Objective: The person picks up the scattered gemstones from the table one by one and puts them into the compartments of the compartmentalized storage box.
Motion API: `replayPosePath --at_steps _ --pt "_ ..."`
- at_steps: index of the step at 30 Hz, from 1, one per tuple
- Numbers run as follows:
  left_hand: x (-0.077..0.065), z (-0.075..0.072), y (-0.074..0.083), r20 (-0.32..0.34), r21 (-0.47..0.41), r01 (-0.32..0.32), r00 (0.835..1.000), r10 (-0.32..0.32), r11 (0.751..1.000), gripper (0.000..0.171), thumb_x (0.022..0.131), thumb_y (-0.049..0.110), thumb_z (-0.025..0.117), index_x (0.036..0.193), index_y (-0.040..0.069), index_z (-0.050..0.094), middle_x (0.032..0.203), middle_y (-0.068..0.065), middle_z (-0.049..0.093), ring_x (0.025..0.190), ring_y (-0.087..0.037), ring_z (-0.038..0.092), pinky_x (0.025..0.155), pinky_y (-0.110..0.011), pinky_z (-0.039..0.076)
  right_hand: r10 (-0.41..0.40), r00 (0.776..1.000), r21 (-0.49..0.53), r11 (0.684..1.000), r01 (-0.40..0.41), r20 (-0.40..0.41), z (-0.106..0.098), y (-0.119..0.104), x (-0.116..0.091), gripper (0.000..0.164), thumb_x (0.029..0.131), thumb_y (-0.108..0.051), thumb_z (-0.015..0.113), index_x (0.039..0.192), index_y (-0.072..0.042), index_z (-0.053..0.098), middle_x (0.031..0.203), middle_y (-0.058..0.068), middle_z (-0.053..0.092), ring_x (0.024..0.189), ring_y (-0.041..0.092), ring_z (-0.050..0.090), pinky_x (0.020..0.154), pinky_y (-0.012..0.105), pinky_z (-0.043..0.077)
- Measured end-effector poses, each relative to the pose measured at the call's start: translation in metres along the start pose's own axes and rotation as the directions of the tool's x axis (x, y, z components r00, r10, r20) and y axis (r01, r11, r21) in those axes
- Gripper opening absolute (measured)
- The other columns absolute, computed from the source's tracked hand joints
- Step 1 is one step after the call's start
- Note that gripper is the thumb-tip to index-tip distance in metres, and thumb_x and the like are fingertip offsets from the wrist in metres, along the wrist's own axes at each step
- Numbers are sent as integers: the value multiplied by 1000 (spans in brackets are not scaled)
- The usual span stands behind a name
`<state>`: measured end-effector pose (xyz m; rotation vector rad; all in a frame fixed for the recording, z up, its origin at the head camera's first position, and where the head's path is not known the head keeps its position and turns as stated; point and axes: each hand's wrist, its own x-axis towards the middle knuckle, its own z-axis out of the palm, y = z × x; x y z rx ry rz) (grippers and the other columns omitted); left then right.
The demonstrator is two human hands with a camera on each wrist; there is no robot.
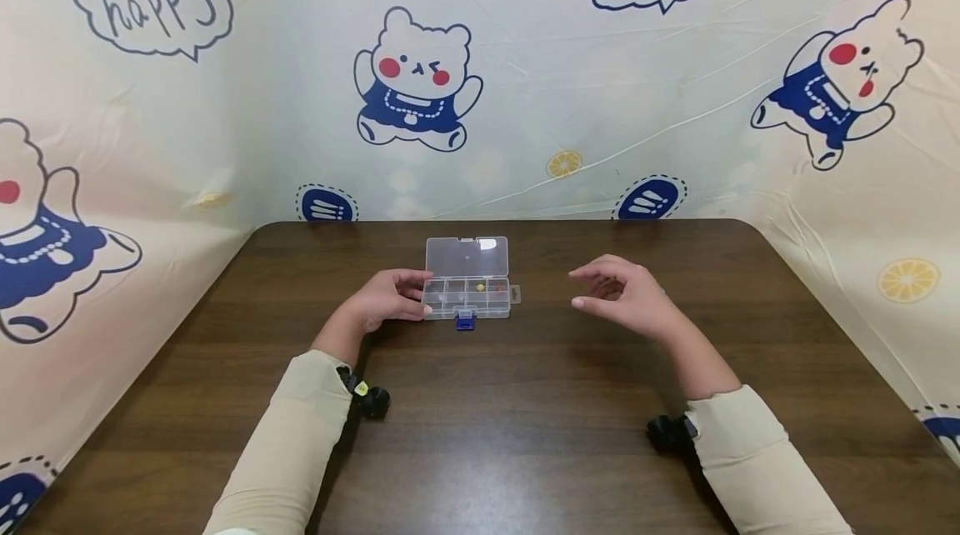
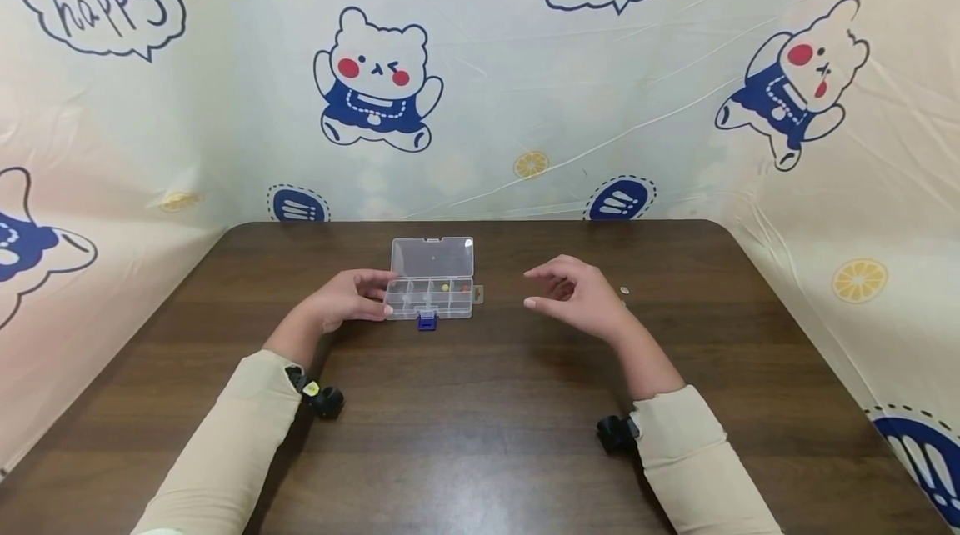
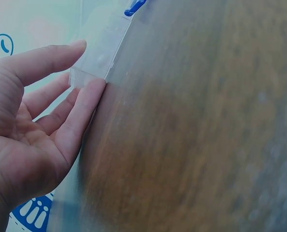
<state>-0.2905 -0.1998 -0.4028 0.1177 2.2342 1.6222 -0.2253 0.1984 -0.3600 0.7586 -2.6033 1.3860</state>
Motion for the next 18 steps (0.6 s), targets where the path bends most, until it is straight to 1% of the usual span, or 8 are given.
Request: replayPosePath --at_steps 2,3,5,9,10,15,18 --pt "0 0 0 -1 2 1 1000 -1 1000 72 76 -8 77 141 6 50 119 -22 54 94 -28 60 81 -36 58 7 1000 -7 1000 -7 -4 -3 1 -2 37 83 -14 79 118 -8 68 110 6 62 98 29 60 83 44 55" --pt "0 0 0 0 5 0 1000 0 1000 72 77 -8 78 141 6 50 119 -22 54 94 -28 60 81 -36 58 11 1000 -12 1000 -11 -6 -5 -3 -4 36 84 -12 78 118 -7 68 110 7 62 98 30 60 83 45 55" --pt "0 0 0 0 5 0 1000 0 1000 72 77 -7 78 141 6 50 119 -22 54 94 -28 59 81 -36 58 12 1000 -15 1000 -12 -7 -8 -1 -5 35 84 -13 78 118 -7 69 110 7 62 98 32 60 84 44 55" --pt "0 -1 -1 3 5 -2 1000 2 1000 72 77 -7 78 141 6 49 120 -22 54 94 -28 60 81 -36 58 5 1000 -19 1000 -5 -14 -14 -1 -10 35 84 -13 78 117 -8 69 110 6 63 99 31 60 85 45 54" --pt "0 -1 -1 4 5 -2 1000 2 1000 72 77 -7 78 141 6 49 120 -22 54 94 -28 60 81 -36 57 -2 1000 -26 1000 1 -17 -15 4 -11 35 84 -14 78 118 -9 69 110 5 63 99 31 60 84 43 54" --pt "1 -1 -1 8 4 -2 1000 2 1000 72 77 -7 78 141 6 50 120 -22 53 94 -28 59 81 -36 57 -6 999 -64 998 4 -33 -21 7 -16 35 84 -14 78 118 -10 69 110 3 63 98 30 60 82 38 54" --pt "1 -1 -1 6 2 -1 1000 1 1000 72 76 -7 78 141 6 50 120 -22 54 94 -28 59 81 -36 58 -5 999 -68 998 2 -40 -24 9 -18 33 85 -16 78 116 -11 70 108 2 63 97 29 60 82 36 55"
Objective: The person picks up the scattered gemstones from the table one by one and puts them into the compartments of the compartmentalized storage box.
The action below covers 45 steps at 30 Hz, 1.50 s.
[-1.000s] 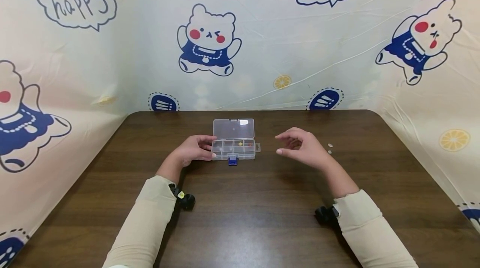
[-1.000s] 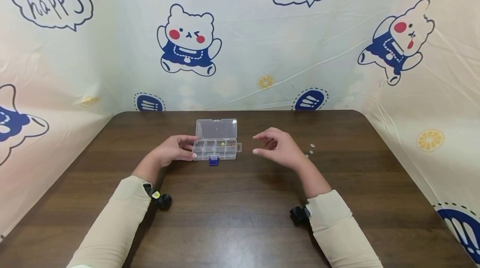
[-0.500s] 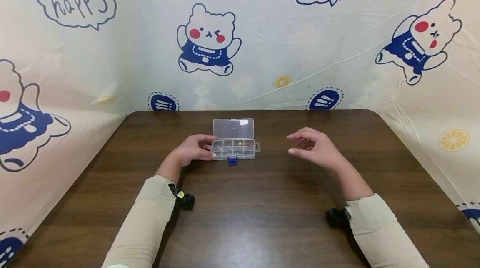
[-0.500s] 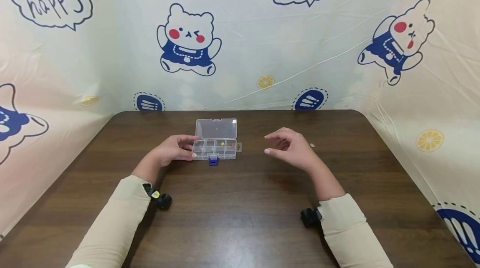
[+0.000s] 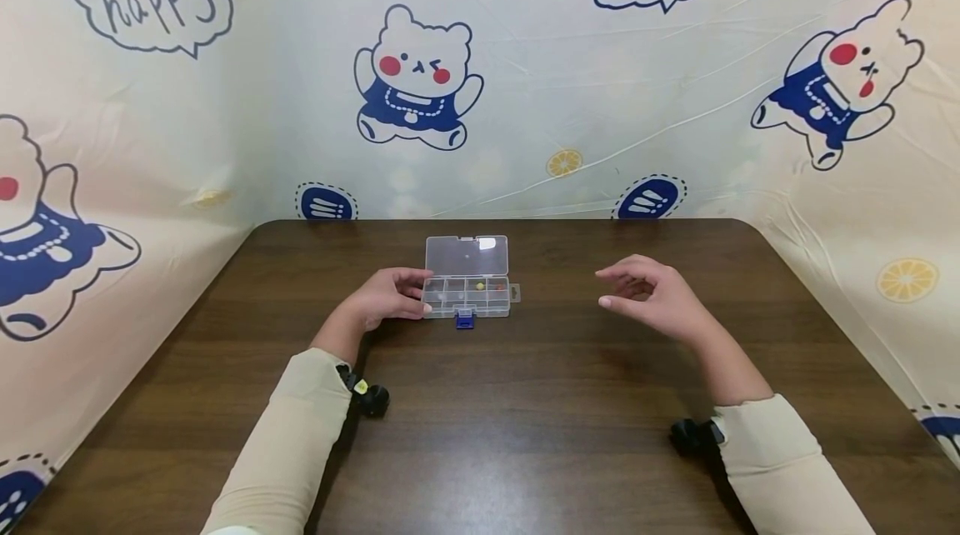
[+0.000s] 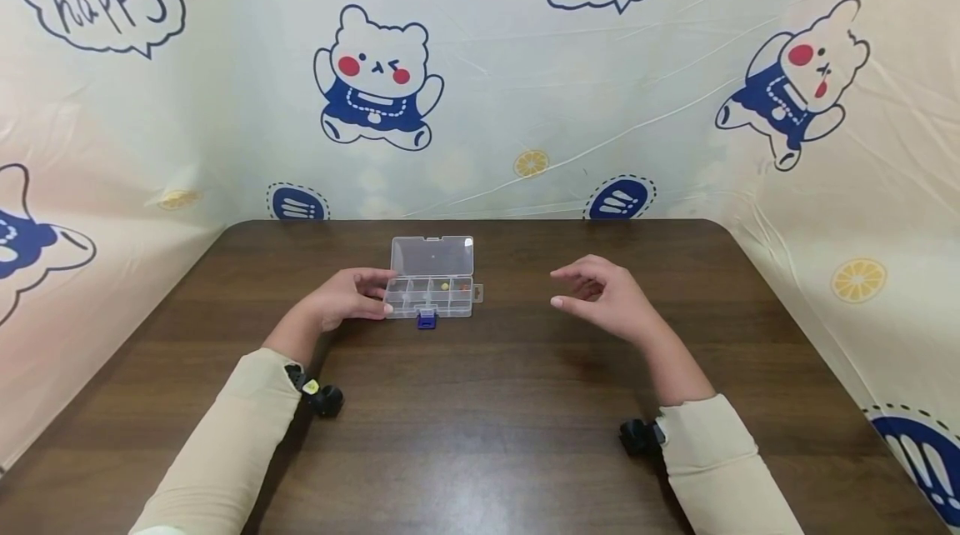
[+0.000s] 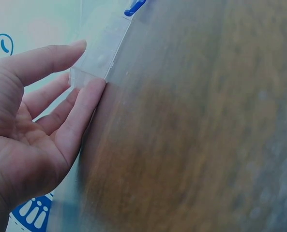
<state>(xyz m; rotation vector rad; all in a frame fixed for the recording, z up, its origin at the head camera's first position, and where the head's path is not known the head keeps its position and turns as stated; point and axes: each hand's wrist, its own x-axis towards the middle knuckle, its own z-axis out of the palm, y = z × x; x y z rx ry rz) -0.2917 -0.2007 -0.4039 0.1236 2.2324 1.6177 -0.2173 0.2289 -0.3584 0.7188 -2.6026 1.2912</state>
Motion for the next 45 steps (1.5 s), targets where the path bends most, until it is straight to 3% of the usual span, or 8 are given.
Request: replayPosePath --at_steps 12,36,41,45 --pt "1 0 1 -1 -2 1 1000 -1 1000 71 77 -7 78 141 6 50 120 -22 54 95 -28 59 81 -36 58 -7 1000 -33 999 6 -30 -13 10 -11 33 85 -16 78 117 -15 71 108 -1 63 94 24 61 78 27 54" --pt "1 1 -1 -2 1 -3 1000 3 1000 71 77 -8 77 141 6 50 119 -22 54 94 -28 59 81 -36 58 23 998 -120 992 -30 -62 -32 29 -30 30 82 -15 80 111 -11 72 101 1 65 89 24 62 77 25 55" --pt "1 1 -1 1 2 -9 1000 9 1000 71 76 -8 78 141 5 50 119 -22 55 94 -28 60 81 -36 58 39 998 -123 991 -46 -52 -36 37 -32 29 83 -14 80 111 -10 72 97 8 67 84 13 62 73 20 54" --pt "2 0 -2 0 3 -9 1000 9 1000 71 76 -8 78 141 5 50 118 -22 55 93 -28 60 80 -37 58 55 998 -130 990 -60 -39 -40 43 -33 28 83 -13 79 110 -9 72 96 14 68 82 13 61 71 20 53"
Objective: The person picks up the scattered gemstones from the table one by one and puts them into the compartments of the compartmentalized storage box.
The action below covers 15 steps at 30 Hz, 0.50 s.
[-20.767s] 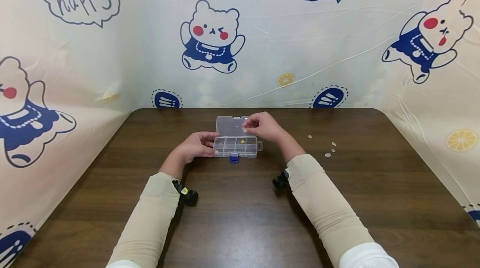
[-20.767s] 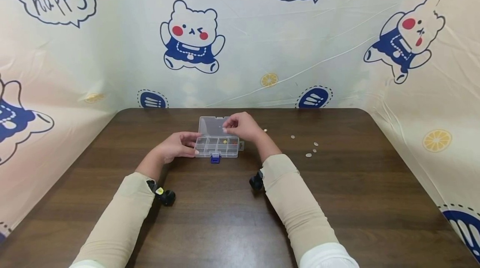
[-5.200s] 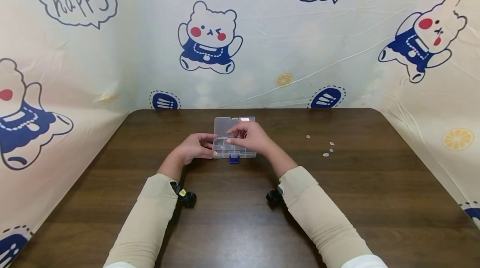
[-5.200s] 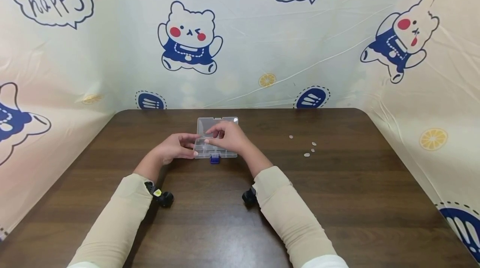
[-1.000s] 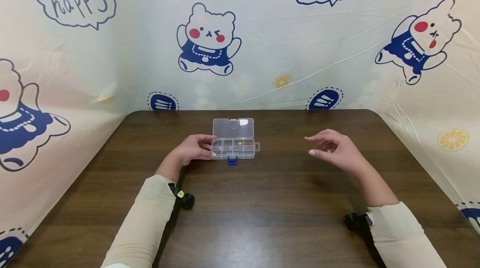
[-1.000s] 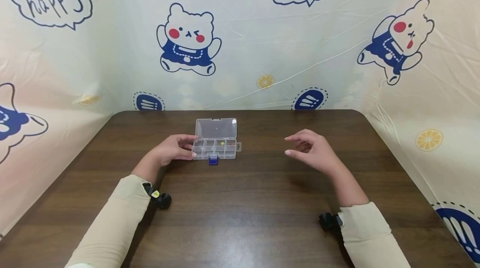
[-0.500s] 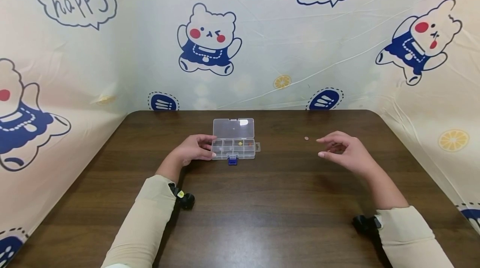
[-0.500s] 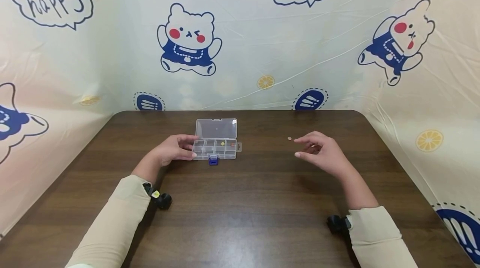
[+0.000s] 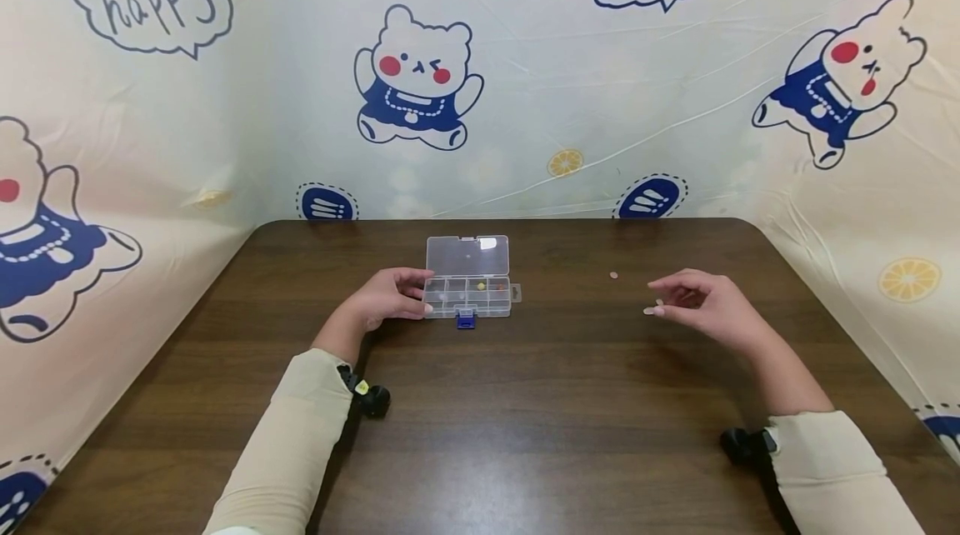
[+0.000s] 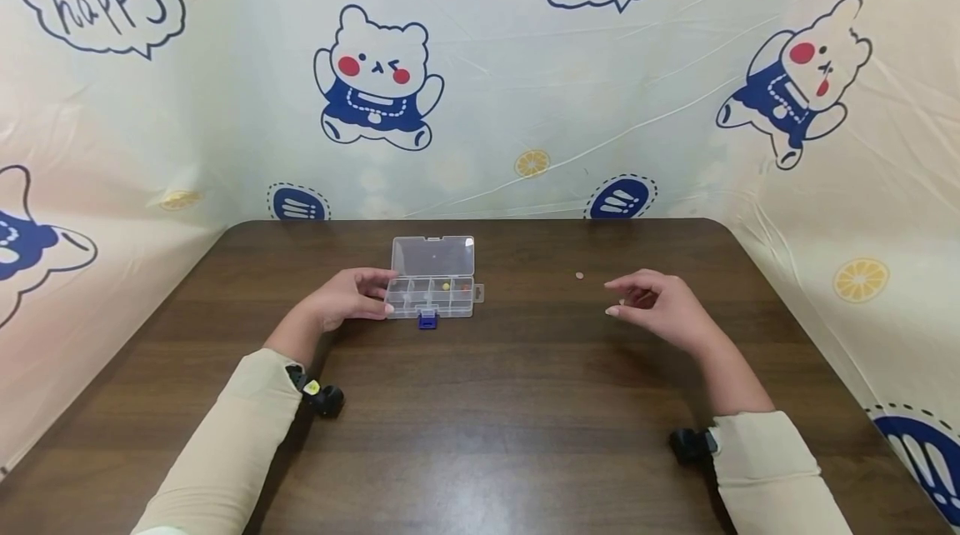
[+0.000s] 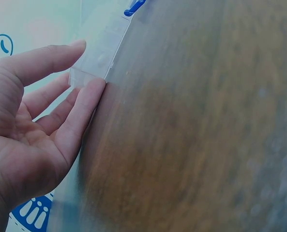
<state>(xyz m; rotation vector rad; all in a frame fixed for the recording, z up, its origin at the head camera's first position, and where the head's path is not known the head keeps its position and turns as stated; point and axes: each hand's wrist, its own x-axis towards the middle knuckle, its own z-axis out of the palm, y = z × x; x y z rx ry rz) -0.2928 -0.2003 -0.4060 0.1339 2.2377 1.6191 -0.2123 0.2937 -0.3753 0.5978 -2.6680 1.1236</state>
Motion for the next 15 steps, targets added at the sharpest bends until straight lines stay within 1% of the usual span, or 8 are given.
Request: replayPosePath --at_steps 6,9,15 --pt "0 0 0 0 -1 -1 1000 1 1000 71 76 -8 78 140 5 50 118 -22 55 92 -27 61 80 -37 58 2 1000 -8 1000 -2 -2 -4 9 2 29 82 -11 79 110 -7 72 95 13 68 80 11 60 69 19 52" --pt "0 0 0 1 -3 0 1000 0 1000 71 76 -8 78 141 5 50 118 -22 55 92 -27 61 80 -37 58 6 1000 5 1000 -6 -1 -5 12 3 29 81 -10 80 109 -6 72 94 13 68 79 10 60 69 20 52" --pt "-1 0 0 3 -4 0 1000 0 1000 71 76 -8 77 141 5 50 118 -22 54 93 -28 60 81 -37 58 58 997 14 998 -59 53 -10 19 7 31 82 -14 80 109 -3 72 95 13 68 80 13 60 69 22 52"
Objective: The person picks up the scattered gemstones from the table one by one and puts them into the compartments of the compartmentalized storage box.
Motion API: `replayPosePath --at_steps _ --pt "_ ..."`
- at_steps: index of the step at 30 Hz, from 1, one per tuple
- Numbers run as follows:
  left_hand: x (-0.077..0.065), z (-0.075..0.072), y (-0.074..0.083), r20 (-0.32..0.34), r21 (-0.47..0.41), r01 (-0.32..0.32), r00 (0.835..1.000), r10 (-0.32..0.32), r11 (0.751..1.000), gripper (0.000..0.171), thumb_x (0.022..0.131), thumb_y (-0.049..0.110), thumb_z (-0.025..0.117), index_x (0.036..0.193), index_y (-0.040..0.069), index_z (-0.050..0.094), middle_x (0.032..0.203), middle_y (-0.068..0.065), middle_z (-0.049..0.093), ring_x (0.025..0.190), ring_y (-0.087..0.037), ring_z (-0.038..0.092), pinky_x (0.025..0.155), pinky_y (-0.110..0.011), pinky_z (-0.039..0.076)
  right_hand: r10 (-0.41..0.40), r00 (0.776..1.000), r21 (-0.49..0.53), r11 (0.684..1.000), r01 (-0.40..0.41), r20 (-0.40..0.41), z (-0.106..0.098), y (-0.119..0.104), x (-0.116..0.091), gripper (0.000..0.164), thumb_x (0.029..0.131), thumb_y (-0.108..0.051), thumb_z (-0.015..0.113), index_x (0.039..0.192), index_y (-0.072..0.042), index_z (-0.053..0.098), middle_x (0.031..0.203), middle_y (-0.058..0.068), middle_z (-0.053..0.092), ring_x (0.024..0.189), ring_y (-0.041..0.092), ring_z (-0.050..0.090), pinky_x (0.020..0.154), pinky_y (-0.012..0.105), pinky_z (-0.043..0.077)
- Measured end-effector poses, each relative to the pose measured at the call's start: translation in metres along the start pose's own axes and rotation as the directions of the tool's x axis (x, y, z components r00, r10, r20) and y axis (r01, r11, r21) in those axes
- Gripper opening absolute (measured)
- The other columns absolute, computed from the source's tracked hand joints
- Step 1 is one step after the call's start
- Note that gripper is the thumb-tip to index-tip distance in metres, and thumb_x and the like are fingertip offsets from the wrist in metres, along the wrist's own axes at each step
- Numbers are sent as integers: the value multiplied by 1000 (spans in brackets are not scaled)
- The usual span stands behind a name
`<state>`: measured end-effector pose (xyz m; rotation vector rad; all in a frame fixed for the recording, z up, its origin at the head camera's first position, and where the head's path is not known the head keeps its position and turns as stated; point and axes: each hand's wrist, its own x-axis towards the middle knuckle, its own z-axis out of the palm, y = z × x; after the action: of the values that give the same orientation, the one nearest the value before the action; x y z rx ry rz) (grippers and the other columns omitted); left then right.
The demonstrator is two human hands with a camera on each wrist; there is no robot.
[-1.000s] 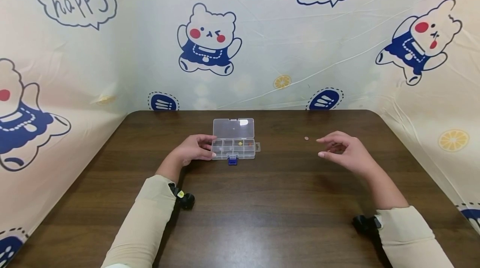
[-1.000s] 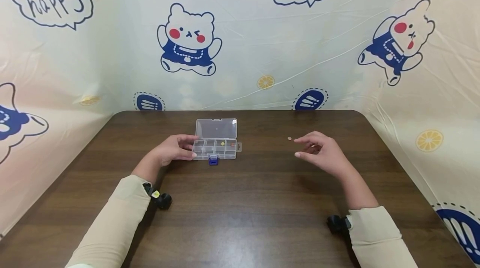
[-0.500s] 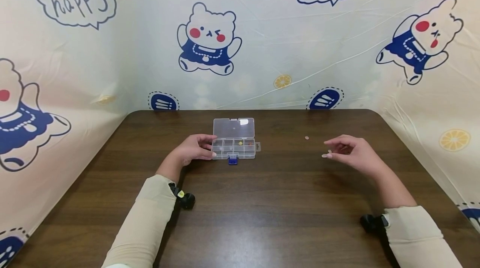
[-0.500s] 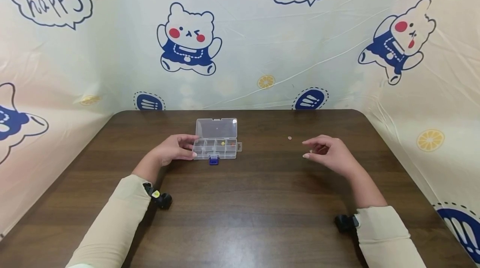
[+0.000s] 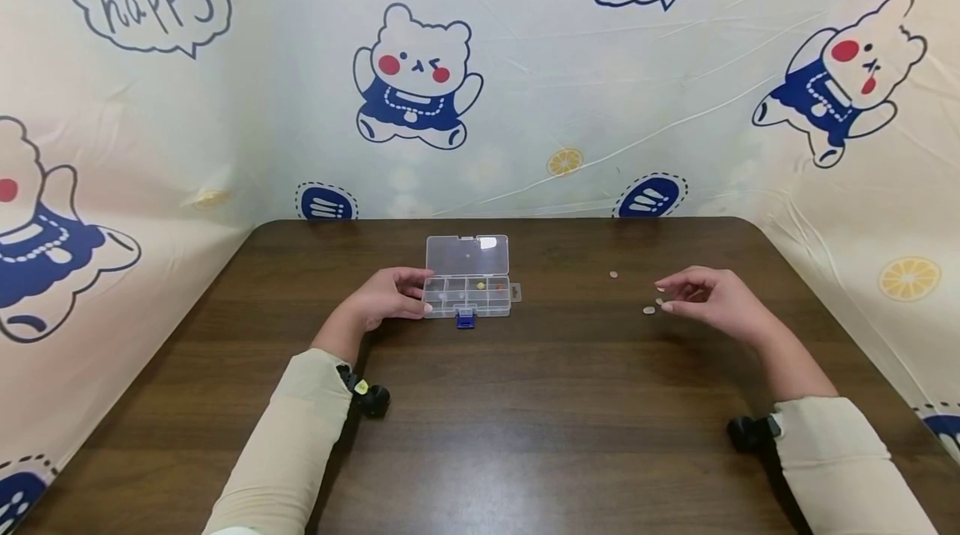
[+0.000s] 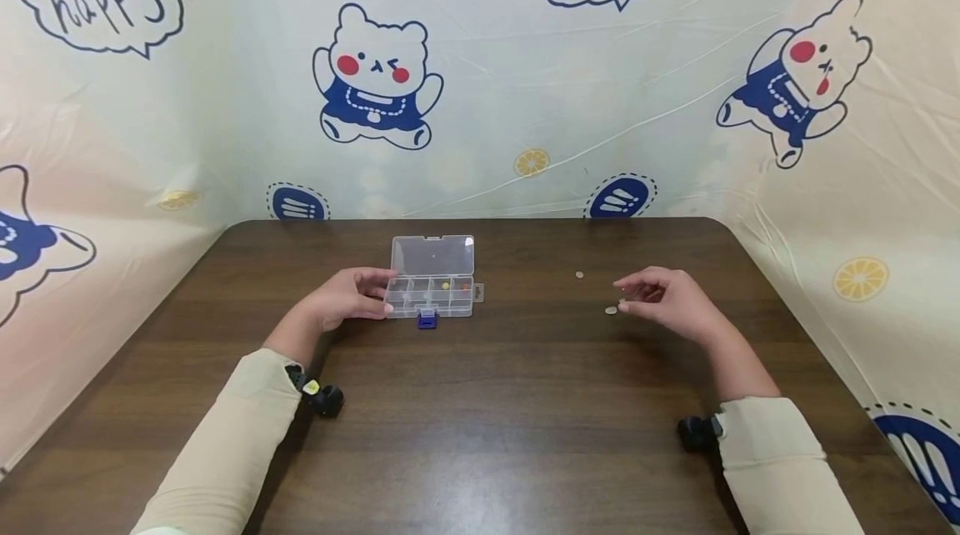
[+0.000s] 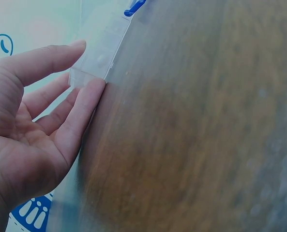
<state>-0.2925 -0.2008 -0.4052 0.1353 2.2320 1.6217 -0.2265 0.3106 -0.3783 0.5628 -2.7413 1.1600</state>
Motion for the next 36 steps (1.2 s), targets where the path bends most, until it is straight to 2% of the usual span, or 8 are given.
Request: replayPosePath --at_steps 7,13,19,23,28,36 --pt "0 0 0 4 1 -1 1000 1 1000 72 76 -8 77 141 5 49 119 -22 55 94 -28 60 81 -37 58 35 999 9 999 -35 38 -6 16 8 30 83 -14 79 109 -1 72 94 11 70 80 14 60 67 22 52" --pt "0 0 0 3 -1 -2 1000 2 1000 72 76 -8 77 141 5 49 118 -22 55 93 -27 61 80 -37 58 113 991 42 992 -116 68 -8 29 15 33 84 -15 78 112 -1 71 97 11 70 82 15 59 67 23 53" --pt "1 0 0 3 0 0 1000 0 1000 71 76 -8 77 141 5 50 118 -22 54 93 -27 60 81 -37 58 145 984 83 985 -154 100 -11 38 20 35 84 -13 77 114 2 69 96 14 69 80 15 59 65 27 55" --pt "1 0 0 5 -4 -2 1000 2 1000 71 76 -9 77 141 5 50 118 -22 55 93 -27 60 81 -37 58 159 976 103 979 -175 147 -14 42 23 37 85 -11 76 118 3 67 104 19 68 81 16 61 68 30 57" --pt "1 -1 0 6 -2 1 1000 -1 1000 72 76 -8 78 141 5 50 119 -22 55 94 -28 61 81 -36 58 175 962 67 979 -193 209 -15 47 30 39 86 -11 75 121 1 66 113 21 67 85 19 62 70 29 57" --pt "1 -1 0 10 3 0 1000 0 1000 72 76 -7 78 141 5 50 120 -23 55 94 -28 61 81 -37 58 191 942 45 976 -211 276 -14 52 40 42 85 -10 76 122 5 64 116 23 65 75 17 60 65 29 56"
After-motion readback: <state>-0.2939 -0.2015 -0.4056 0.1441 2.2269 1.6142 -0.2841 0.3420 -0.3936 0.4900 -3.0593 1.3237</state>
